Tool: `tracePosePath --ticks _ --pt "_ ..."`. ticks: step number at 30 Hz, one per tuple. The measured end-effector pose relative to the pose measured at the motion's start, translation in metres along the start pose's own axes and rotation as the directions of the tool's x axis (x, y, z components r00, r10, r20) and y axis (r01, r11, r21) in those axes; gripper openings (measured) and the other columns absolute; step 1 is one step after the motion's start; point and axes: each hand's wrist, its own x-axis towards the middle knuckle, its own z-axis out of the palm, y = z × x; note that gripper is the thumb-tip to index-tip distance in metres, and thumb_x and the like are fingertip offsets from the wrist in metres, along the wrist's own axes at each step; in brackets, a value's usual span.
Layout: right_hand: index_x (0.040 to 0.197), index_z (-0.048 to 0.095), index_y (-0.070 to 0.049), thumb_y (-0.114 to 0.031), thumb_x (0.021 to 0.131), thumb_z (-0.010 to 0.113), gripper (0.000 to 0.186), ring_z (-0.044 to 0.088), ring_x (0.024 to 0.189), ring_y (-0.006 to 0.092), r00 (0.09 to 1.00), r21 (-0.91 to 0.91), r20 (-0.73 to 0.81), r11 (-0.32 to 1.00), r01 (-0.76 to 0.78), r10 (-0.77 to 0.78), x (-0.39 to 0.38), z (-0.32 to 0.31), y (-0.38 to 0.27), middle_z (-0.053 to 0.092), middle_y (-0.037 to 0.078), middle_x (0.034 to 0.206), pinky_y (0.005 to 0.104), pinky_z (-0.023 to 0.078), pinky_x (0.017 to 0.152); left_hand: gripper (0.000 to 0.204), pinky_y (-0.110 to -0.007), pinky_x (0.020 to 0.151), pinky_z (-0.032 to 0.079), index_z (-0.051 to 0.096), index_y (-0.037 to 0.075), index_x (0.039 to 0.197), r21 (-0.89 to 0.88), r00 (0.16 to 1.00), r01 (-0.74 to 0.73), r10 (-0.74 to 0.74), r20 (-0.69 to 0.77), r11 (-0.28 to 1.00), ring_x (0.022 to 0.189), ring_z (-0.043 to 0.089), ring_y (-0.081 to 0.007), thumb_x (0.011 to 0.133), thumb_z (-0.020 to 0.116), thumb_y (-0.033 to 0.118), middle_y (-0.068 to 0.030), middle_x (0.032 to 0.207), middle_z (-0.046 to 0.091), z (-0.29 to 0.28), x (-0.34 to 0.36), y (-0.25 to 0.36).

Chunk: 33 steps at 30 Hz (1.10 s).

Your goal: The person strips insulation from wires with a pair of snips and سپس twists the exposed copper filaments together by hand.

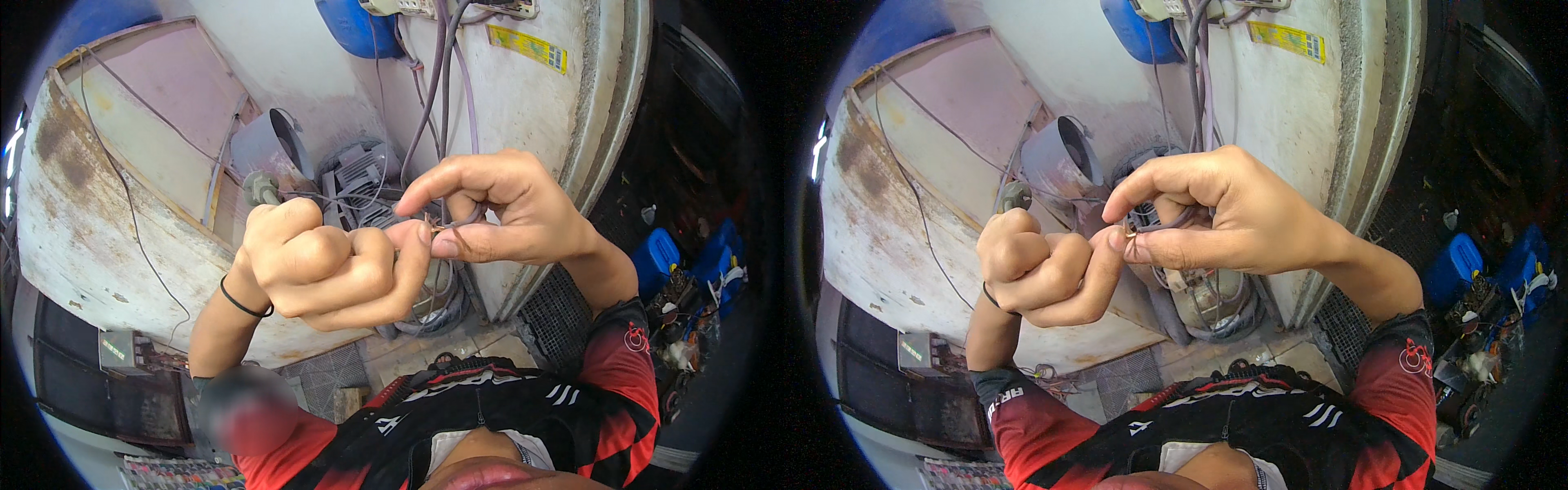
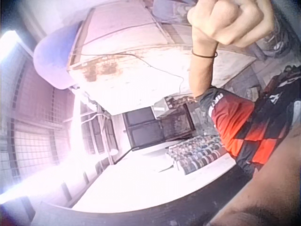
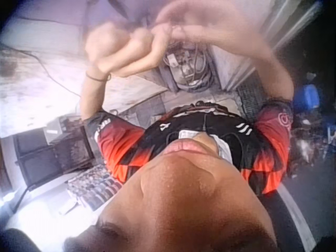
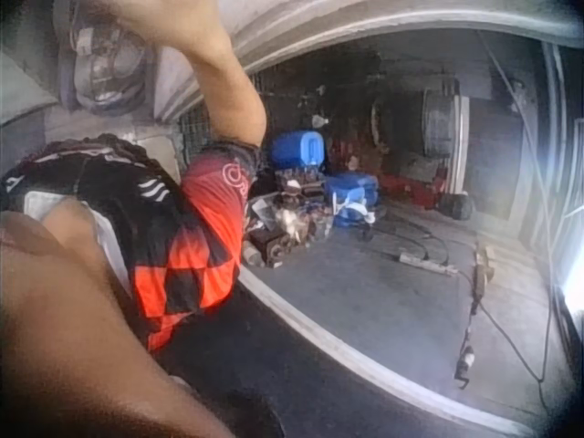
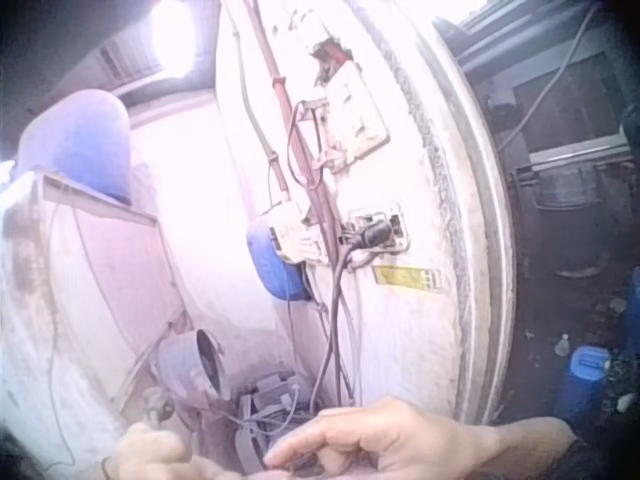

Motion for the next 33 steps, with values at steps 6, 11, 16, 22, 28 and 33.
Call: tracePosePath --ticks 6,11,16,22,28,33 --pt "0.101 0.067 0.002 -0.011 0.087 0.071 0.019 0.061 0.076 0.0056 0.991 0.092 -0.086 0.990 0.106 -0.098 0.000 0.006 0.009 0.068 0.006 0.090 0.0208 0.047 0.063 0.031 -0.025 0.044 0.022 0.068 0.019 0.095 -0.017 0.998 -0.025 0.026 0.052 1.000 0.065 0.035 -0.0112 0.067 0.079 0.010 0.0065 0.072 0.044 -0.003 -0.005 0.001" --pt "0.091 0.068 -0.002 -0.006 0.080 0.072 0.012 0.056 0.066 0.0111 0.919 -0.300 -0.157 0.904 0.303 -0.361 -0.002 0.009 0.009 0.064 0.005 0.078 0.0239 0.043 0.058 0.031 -0.026 0.048 0.025 0.069 0.014 0.096 -0.085 0.997 0.041 -0.036 0.066 0.996 0.063 0.037 -0.0121 0.068 0.080 0.008 0.0055 0.074 0.052 -0.005 -0.008 -0.001" --pt "0.083 0.068 -0.007 -0.012 0.070 0.071 0.014 0.042 0.057 0.0139 0.664 -0.725 0.121 0.391 0.566 -0.737 0.003 0.000 0.017 0.054 -0.002 0.068 0.0248 0.033 0.049 0.009 -0.025 0.054 0.031 0.066 0.006 0.082 -0.636 0.677 0.715 -0.511 0.530 0.289 0.058 0.043 -0.0067 0.078 0.073 0.010 0.0044 0.067 0.057 -0.008 0.007 0.000" --pt "0.080 0.067 -0.008 -0.015 0.066 0.070 0.016 0.040 0.058 0.0148 0.583 -0.809 0.272 0.147 0.570 -0.766 0.008 -0.008 0.022 0.050 -0.004 0.067 0.0253 0.033 0.049 0.014 -0.018 0.052 0.028 0.061 0.002 0.088 -0.178 0.094 0.555 -0.151 0.984 -0.813 0.057 0.040 -0.0026 0.086 0.069 0.014 0.0036 0.070 0.054 -0.007 0.010 0.008" --pt "0.089 0.067 -0.003 -0.006 0.076 0.073 0.014 0.049 0.060 0.0165 0.811 -0.643 0.033 0.609 0.465 -0.585 -0.001 0.000 0.011 0.061 0.003 0.072 0.0301 0.039 0.059 0.024 -0.024 0.048 0.038 0.063 0.003 0.097 -0.534 0.430 0.842 -0.694 0.577 0.077 0.056 0.049 -0.0110 0.078 0.076 0.009 -0.0015 0.071 0.055 -0.010 0.013 0.032" --pt "0.089 0.066 -0.001 -0.004 0.078 0.072 0.013 0.054 0.062 0.0170 0.869 -0.505 -0.074 0.770 0.391 -0.490 -0.007 0.005 0.009 0.065 0.005 0.074 0.0308 0.040 0.062 0.027 -0.022 0.039 0.026 0.066 0.014 0.087 -0.325 0.935 0.355 -0.337 0.112 0.876 0.052 0.033 -0.0105 0.061 0.072 0.008 0.0026 0.062 0.034 0.005 -0.004 0.021"
